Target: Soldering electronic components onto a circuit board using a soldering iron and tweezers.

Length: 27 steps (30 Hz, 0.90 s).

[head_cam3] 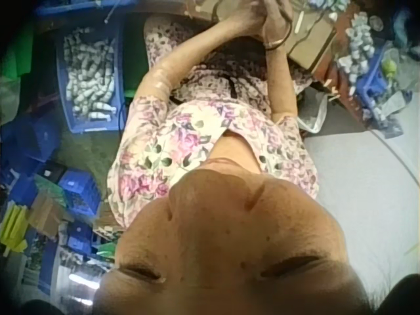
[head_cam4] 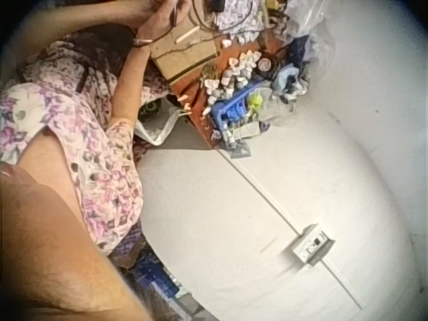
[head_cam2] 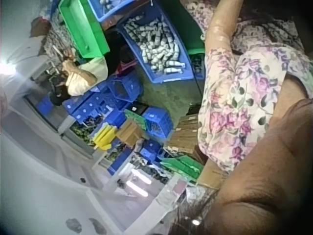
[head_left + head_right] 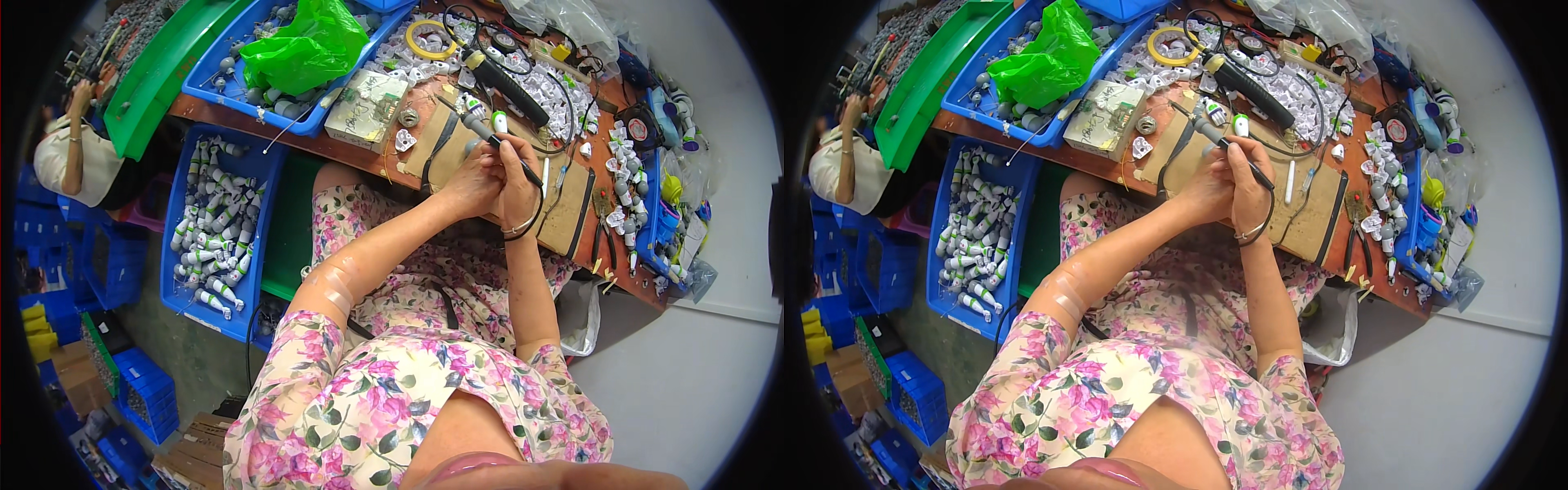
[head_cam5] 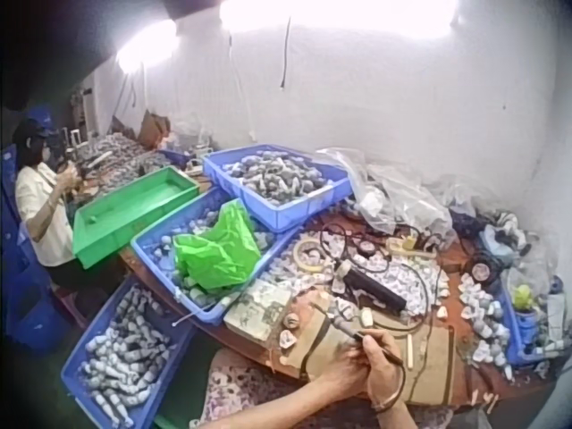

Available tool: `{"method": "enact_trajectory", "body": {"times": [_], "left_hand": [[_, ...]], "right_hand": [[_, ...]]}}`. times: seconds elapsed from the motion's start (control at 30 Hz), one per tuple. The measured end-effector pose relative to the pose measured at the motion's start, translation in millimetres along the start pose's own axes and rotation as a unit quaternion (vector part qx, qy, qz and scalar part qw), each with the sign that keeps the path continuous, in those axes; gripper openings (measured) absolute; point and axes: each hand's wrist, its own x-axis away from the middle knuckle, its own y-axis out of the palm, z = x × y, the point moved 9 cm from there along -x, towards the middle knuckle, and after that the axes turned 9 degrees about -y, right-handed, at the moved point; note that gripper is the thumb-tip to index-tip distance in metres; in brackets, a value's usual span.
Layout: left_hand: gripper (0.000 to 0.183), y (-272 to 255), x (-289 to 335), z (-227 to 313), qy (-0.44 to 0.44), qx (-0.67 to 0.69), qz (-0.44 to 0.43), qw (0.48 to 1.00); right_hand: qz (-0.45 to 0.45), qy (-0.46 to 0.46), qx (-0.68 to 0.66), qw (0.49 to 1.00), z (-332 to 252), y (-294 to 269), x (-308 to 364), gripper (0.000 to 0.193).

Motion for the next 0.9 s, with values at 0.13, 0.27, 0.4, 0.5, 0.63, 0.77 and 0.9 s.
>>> {"method": "enact_trajectory", "body": {"times": [0.13, 0.27, 0.4, 0.5, 0.63, 0.77, 0.9], "left_hand": [[0.018, 18.1, -0.9, -13.4, -0.191, 0.392, -0.164, 0.885], [0.019, 13.5, -0.8, -10.5, -0.185, 0.38, -0.177, 0.889], [0.02, 11.9, -1.5, -8.5, -0.175, 0.362, -0.195, 0.894], [0.021, 12.0, -1.3, -7.9, -0.168, 0.349, -0.208, 0.898], [0.022, 14.2, -0.5, -6.7, -0.159, 0.332, -0.223, 0.902], [0.037, 37.1, 7.5, 7.7, -0.073, 0.14, -0.356, 0.921], [0.014, -27.0, -21.5, -14.9, -0.143, 0.258, -0.079, 0.952]], "right_hand": [[0.003, 0.0, 0.008, 1.0, 1.3, -3.3, 0.7, 0.024], [-0.009, -0.005, 0.045, 0.999, 2.4, 0.5, -0.6, 0.024], [-0.01, -0.009, 0.049, 0.999, 1.7, 1.4, -2.7, 0.024], [-0.01, -0.003, 0.047, 0.999, 2.6, 0.7, -4.5, 0.023], [-0.006, 0.011, 0.025, 1.0, 2.4, 0.0, -5.2, 0.023], [0.009, 0.041, -0.031, 0.999, 8.2, -6.1, -7.9, 0.022], [0.027, 0.065, -0.096, 0.993, 13.9, -9.3, -10.8, 0.022]]}}
